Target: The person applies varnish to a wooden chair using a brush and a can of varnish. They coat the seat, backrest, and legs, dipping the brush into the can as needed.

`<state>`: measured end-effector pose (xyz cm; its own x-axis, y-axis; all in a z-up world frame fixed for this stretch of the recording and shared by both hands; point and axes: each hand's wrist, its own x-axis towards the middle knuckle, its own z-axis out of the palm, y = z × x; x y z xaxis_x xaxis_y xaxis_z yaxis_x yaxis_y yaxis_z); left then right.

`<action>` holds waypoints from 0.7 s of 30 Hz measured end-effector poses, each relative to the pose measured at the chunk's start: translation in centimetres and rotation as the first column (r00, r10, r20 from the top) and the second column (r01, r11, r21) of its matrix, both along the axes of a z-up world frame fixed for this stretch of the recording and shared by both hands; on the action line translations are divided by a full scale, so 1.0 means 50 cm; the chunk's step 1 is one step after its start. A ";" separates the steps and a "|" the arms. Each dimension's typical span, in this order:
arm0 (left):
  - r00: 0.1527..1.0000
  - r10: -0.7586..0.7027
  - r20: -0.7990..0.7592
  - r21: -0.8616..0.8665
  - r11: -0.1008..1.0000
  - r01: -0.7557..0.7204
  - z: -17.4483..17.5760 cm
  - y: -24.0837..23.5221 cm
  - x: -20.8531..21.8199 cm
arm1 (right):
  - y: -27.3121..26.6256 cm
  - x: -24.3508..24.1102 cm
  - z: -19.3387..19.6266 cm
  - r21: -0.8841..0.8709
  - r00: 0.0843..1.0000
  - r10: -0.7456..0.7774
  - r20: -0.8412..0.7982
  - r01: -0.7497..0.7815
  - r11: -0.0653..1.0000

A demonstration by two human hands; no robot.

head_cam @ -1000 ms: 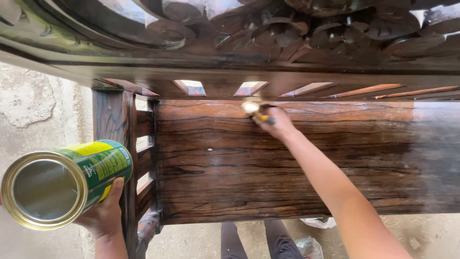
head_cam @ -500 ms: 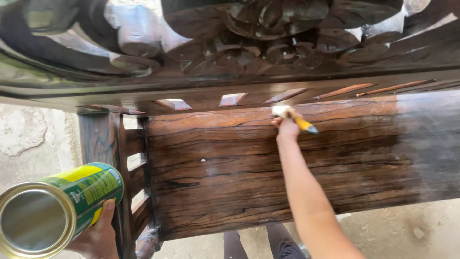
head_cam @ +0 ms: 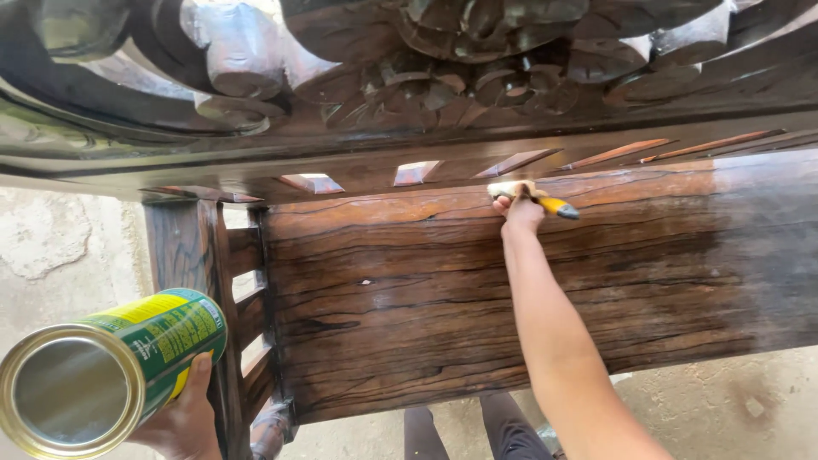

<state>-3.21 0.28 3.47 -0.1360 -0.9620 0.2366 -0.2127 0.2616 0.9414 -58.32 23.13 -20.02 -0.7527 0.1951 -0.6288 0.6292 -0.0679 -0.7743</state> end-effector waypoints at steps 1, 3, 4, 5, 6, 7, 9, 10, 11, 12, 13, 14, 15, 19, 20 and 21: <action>1.000 -0.001 -0.002 -0.001 1.000 0.001 -0.011 -0.001 0.009 | -0.018 0.022 -0.007 -0.001 1.000 -0.001 -0.002 0.001 1.000; 0.999 -0.045 -0.019 -0.115 0.993 0.043 -0.036 -0.002 0.021 | -0.053 0.058 -0.020 -0.005 0.999 0.054 0.002 -0.054 0.999; 0.999 -0.046 -0.024 -0.117 0.992 0.043 -0.056 -0.008 0.043 | -0.058 0.058 -0.026 -0.007 0.999 0.053 -0.004 -0.053 0.999; 0.989 -0.021 0.147 -0.008 1.000 0.023 -0.074 -0.012 0.069 | -0.059 0.065 -0.035 -0.013 0.993 0.120 0.007 -0.120 0.993; 0.949 -0.019 0.315 0.096 0.995 -0.012 -0.093 -0.017 0.095 | -0.061 0.072 -0.044 -0.019 0.982 0.187 0.018 -0.187 0.982; 0.948 -0.023 0.316 0.095 0.995 -0.008 -0.082 -0.017 0.088 | -0.037 0.046 -0.039 -0.021 0.983 0.183 0.019 -0.183 0.983; 0.968 -0.060 0.244 0.267 0.964 -0.007 -0.061 -0.016 0.077 | 0.011 -0.002 -0.033 -0.198 0.993 0.118 -0.004 -0.117 0.973; 0.967 -0.063 0.247 0.267 0.964 -0.005 -0.047 -0.017 0.061 | 0.033 -0.031 -0.012 -0.198 0.993 0.115 -0.001 -0.113 0.974; 0.984 -0.059 0.166 0.263 0.965 0.013 -0.033 -0.015 0.046 | 0.057 -0.059 0.010 -0.073 0.998 0.063 -0.015 -0.063 0.995; 0.995 -0.055 0.084 0.258 0.966 0.032 -0.019 -0.013 0.032 | 0.080 -0.087 0.032 0.052 0.999 0.012 -0.037 -0.010 0.999; 0.995 -0.055 0.083 0.262 0.965 0.031 -0.003 -0.006 0.022 | 0.104 -0.101 0.040 0.055 0.999 0.014 -0.037 -0.011 0.998; 0.984 -0.003 0.180 0.278 0.959 -0.048 0.014 0.001 0.011 | 0.127 -0.116 0.049 0.129 0.998 0.041 -0.041 -0.035 0.991; 0.961 0.046 0.271 0.279 0.952 -0.124 0.029 0.000 -0.005 | 0.140 -0.138 0.059 0.193 0.997 0.066 -0.050 -0.056 0.980; 0.991 -0.013 0.135 0.039 0.999 0.008 0.045 -0.007 -0.017 | 0.135 -0.042 0.135 0.243 0.978 -0.168 -0.121 0.193 0.951; 0.981 -0.027 0.191 0.107 0.994 0.006 0.058 -0.004 -0.021 | 0.119 0.000 0.128 0.197 0.988 -0.047 -0.147 0.076 0.977; 0.969 -0.038 0.245 0.171 0.985 -0.005 0.072 -0.001 -0.026 | 0.096 0.039 0.119 0.150 0.981 0.077 -0.179 -0.050 0.987</action>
<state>-4.50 0.24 7.06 -0.1858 -0.9822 0.0279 -0.4404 0.1086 0.8912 -56.40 27.90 -14.04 -0.8665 0.2216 -0.4473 0.4747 0.0886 -0.8757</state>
